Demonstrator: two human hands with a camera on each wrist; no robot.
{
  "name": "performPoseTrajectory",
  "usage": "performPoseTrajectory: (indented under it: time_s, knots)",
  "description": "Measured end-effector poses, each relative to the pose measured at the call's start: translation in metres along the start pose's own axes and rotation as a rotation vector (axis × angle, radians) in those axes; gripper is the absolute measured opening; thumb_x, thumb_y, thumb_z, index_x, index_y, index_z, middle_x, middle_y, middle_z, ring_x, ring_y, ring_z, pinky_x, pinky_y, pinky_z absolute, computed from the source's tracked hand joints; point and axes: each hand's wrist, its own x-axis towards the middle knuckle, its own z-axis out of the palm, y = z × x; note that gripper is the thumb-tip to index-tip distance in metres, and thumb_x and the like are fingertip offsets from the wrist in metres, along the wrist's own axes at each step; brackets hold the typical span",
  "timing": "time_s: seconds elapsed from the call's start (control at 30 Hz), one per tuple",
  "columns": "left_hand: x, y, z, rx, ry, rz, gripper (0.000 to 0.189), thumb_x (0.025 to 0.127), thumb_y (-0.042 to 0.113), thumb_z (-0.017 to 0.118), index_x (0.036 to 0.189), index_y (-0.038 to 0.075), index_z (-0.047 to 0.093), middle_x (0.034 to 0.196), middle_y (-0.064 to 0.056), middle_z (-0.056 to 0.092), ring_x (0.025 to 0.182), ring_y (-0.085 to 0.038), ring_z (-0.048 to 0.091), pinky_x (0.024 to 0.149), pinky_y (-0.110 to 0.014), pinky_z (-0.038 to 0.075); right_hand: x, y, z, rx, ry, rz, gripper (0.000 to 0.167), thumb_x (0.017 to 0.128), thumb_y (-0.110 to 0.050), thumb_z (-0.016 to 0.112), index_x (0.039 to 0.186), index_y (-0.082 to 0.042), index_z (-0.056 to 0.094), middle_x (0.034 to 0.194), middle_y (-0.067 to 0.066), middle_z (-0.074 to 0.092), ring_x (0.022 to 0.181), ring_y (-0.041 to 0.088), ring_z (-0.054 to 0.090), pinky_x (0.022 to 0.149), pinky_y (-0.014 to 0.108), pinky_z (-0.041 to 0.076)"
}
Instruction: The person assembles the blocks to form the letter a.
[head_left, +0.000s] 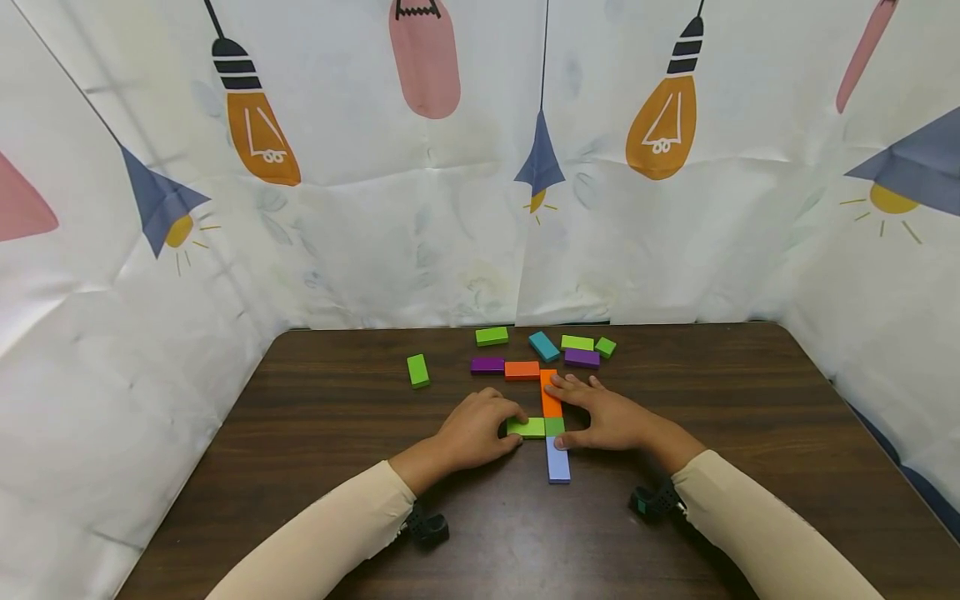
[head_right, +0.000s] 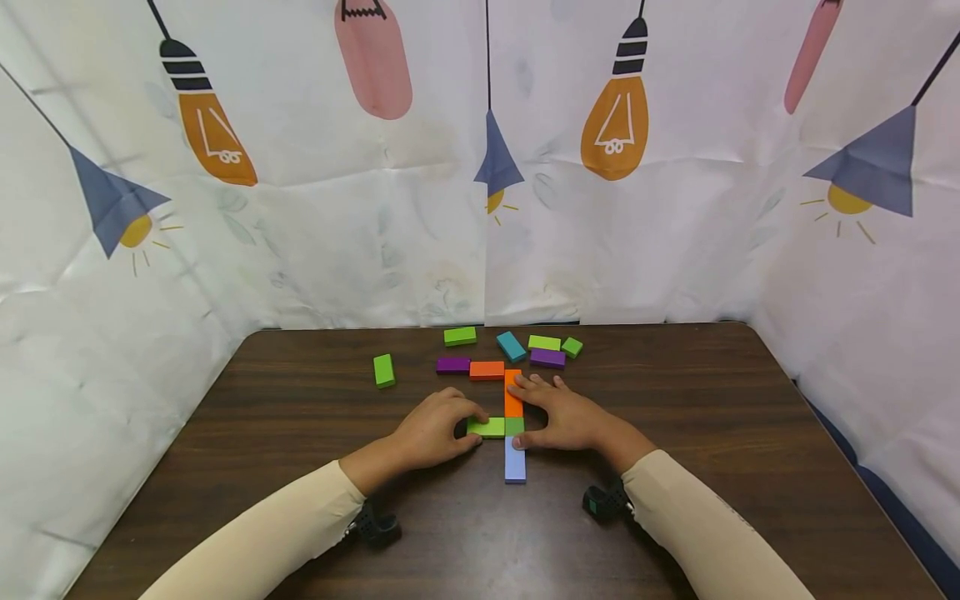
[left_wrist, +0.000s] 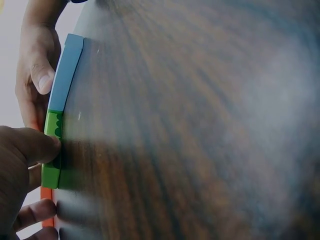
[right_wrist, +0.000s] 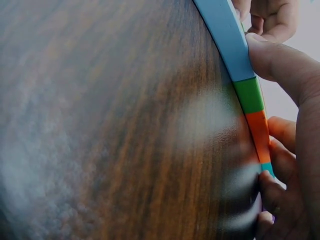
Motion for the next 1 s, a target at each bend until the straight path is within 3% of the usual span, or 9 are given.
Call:
performPoseTrajectory:
  time_s: [0.27, 0.53, 1.0]
  knots:
    - [-0.001, -0.005, -0.004, -0.007, -0.01, -0.006, 0.031, 0.093, 0.034, 0.077, 0.12, 0.02, 0.075, 0.113, 0.008, 0.071, 0.108, -0.016, 0.059, 0.096, -0.04, 0.048, 0.0, 0.001, 0.001, 0.004, 0.0, 0.003, 0.099, 0.084, -0.075, 0.066, 0.162, -0.024, 0.032, 0.168, -0.003, 0.024, 0.155, 0.026, 0.016, 0.122, 0.057, 0.007]
    - [-0.004, -0.024, -0.019, -0.005, 0.056, -0.024, 0.028, 0.096, 0.034, 0.073, 0.118, 0.018, 0.075, 0.115, 0.004, 0.072, 0.112, -0.02, 0.061, 0.098, -0.044, 0.049, 0.0, 0.0, 0.0, 0.011, 0.006, -0.01, 0.099, 0.085, -0.072, 0.067, 0.163, -0.021, 0.031, 0.168, -0.001, 0.024, 0.155, 0.027, 0.016, 0.122, 0.058, 0.006]
    - [-0.021, -0.065, -0.044, 0.035, 0.13, -0.166, 0.026, 0.093, 0.025, 0.078, 0.116, 0.013, 0.075, 0.116, -0.001, 0.073, 0.117, -0.027, 0.06, 0.1, -0.049, 0.048, 0.0, -0.001, 0.0, -0.009, -0.011, 0.033, 0.101, 0.083, -0.075, 0.067, 0.163, -0.027, 0.028, 0.168, -0.008, 0.02, 0.155, 0.02, 0.013, 0.124, 0.051, 0.005]
